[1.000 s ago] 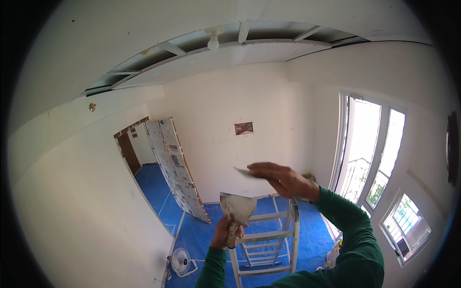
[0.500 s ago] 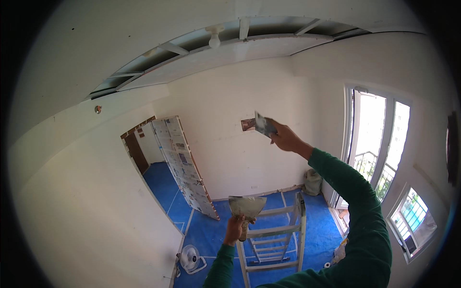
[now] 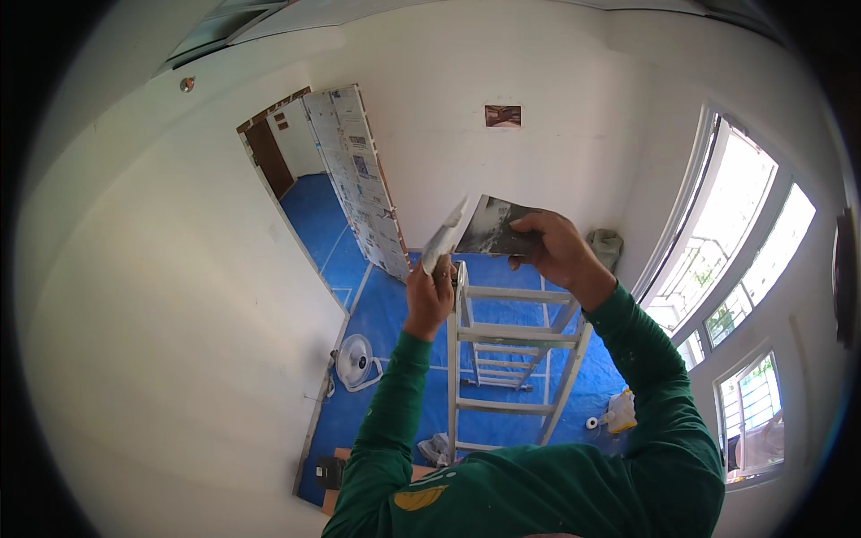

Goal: The person stands on a ladder and applies plaster to the ceiling using a trowel and hawk, smoothing the surface in multiple passes. Another person is visible on the floor below, occasionally moving around the room.

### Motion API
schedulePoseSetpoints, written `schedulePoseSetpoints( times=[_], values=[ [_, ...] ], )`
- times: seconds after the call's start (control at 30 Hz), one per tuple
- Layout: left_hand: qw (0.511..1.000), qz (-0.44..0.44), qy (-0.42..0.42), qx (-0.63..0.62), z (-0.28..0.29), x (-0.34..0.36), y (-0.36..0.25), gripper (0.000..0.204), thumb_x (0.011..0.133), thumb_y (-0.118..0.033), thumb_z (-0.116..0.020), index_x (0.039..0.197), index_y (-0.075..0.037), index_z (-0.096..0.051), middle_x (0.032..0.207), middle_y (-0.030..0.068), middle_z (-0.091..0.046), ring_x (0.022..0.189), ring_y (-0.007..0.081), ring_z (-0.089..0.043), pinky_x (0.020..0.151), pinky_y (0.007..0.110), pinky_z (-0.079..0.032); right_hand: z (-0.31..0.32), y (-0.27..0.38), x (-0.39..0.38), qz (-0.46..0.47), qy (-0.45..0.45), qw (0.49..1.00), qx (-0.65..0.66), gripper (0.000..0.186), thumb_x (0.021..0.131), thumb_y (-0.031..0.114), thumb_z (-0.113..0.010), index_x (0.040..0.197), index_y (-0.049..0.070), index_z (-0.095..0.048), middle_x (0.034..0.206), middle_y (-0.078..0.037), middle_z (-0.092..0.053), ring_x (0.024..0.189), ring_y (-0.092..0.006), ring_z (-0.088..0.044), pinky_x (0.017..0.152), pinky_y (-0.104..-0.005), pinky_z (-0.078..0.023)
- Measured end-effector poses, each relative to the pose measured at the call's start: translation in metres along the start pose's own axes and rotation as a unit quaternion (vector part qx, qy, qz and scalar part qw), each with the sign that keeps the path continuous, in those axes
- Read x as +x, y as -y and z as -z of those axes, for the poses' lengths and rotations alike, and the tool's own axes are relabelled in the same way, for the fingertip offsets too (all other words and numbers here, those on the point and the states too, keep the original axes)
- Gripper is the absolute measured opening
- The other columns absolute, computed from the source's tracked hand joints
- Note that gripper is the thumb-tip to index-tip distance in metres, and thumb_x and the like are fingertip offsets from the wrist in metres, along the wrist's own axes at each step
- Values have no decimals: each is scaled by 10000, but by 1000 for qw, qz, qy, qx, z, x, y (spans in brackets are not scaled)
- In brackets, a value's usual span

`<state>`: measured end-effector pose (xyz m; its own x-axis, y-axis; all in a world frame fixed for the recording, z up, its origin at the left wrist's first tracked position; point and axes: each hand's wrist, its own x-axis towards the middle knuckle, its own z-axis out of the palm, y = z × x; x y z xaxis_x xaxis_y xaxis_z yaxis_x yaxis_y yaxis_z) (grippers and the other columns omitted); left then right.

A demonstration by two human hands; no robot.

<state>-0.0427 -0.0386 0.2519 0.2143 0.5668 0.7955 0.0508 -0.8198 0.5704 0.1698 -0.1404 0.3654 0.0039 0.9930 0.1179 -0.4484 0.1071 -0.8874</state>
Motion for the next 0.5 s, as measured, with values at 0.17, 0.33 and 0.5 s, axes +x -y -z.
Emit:
schedulePoseSetpoints(
  times=[0.17, 0.33, 0.5],
  values=[
    [991, -31, 45, 123, -18, -20, 13, 351, 1037, -95, -547, 1377, -14, -584, 1109, 223, -681, 945, 417, -676, 790, 429, -549, -5, 20, -2, -20, 55, 994, 90, 244, 954, 59, -539, 1154, -66, -598, 1035, -187, -713, 861, -310, -735, 626, -430, -603],
    [981, 76, 174, -30, -78, -96, 80, 333, 1068, -275, -491, 1023, 11, -656, 767, 162, -694, 718, 298, -693, 673, 421, -520, -14, 102, 41, 213, 106, 965, 111, 300, 987, 20, -501, 1265, -89, -535, 1167, -202, -676, 994, -318, -723, 822, -482, -634],
    [944, 234, 232, -14, -105, -146, 120, 405, 1074, -322, -479, 1016, 30, -669, 896, 196, -747, 839, 332, -737, 772, 425, -560, -29, 232, 138, 396, 64, 911, 98, 314, 997, -20, -462, 1285, -143, -481, 1327, -259, -554, 1198, -397, -600, 1012, -585, -556]
  ],
)
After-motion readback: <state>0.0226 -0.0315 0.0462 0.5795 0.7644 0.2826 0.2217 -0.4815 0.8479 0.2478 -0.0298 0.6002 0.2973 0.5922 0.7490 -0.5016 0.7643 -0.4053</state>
